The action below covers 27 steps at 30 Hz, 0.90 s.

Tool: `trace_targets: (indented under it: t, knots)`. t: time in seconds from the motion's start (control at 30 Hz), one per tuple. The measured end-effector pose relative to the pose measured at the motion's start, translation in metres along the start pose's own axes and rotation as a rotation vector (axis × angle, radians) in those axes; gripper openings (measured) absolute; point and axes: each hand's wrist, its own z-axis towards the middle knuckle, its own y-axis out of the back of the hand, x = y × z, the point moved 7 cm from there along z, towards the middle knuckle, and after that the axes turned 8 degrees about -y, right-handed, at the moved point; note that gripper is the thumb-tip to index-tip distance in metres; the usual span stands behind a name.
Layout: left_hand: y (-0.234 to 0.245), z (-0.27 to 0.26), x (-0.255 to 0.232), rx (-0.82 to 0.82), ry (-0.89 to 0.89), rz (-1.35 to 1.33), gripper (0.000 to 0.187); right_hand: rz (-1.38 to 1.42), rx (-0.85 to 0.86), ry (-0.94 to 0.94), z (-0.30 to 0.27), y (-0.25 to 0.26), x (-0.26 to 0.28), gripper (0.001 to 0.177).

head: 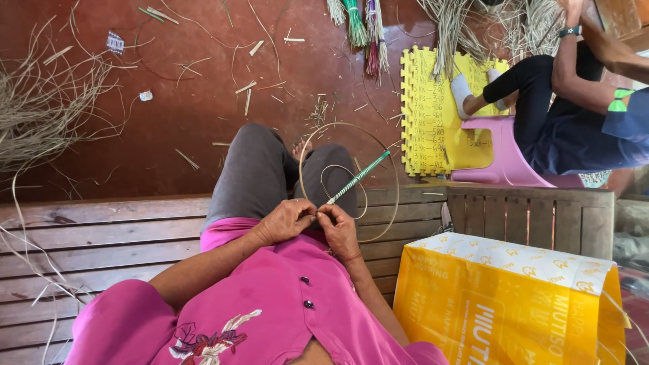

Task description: Weaving colored fibers onto a circular frame to create a decorative or functional craft item.

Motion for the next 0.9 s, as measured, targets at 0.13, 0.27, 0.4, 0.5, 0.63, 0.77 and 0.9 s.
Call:
trace_targets:
  t: [0.13, 0.27, 0.4, 0.5, 0.63, 0.77, 0.9]
  knots:
    - [-0.002, 0.000, 0.003, -0.002, -0.031, -0.011, 0.009, -0.090, 0.013, 0.162, -0.009, 0.002, 0.030, 0.012]
    - [-0.001, 0.000, 0.006, -0.009, -0.061, -0.008, 0.009, -0.136, -0.001, 0.262, -0.013, 0.003, 0.031, 0.015]
    - [-0.001, -0.001, 0.005, -0.006, -0.057, -0.019, 0.009, -0.172, -0.024, 0.283, -0.013, 0.001, 0.021, 0.014]
    - [-0.003, -0.003, 0.007, -0.003, -0.045, 0.006, 0.007, -0.216, -0.046, 0.271, -0.016, -0.001, 0.025, 0.012]
    - [0.001, -0.003, 0.004, -0.016, -0.034, 0.007, 0.006, -0.199, -0.031, 0.208, -0.010, -0.001, 0.019, 0.010]
    - [-0.001, -0.008, 0.009, -0.010, -0.018, -0.019, 0.006, -0.101, 0.174, 0.048, 0.001, -0.007, -0.007, 0.005]
    - [-0.003, -0.007, 0.027, -0.026, 0.077, -0.085, 0.007, -0.058, 0.303, -0.063, 0.004, -0.008, -0.005, 0.005]
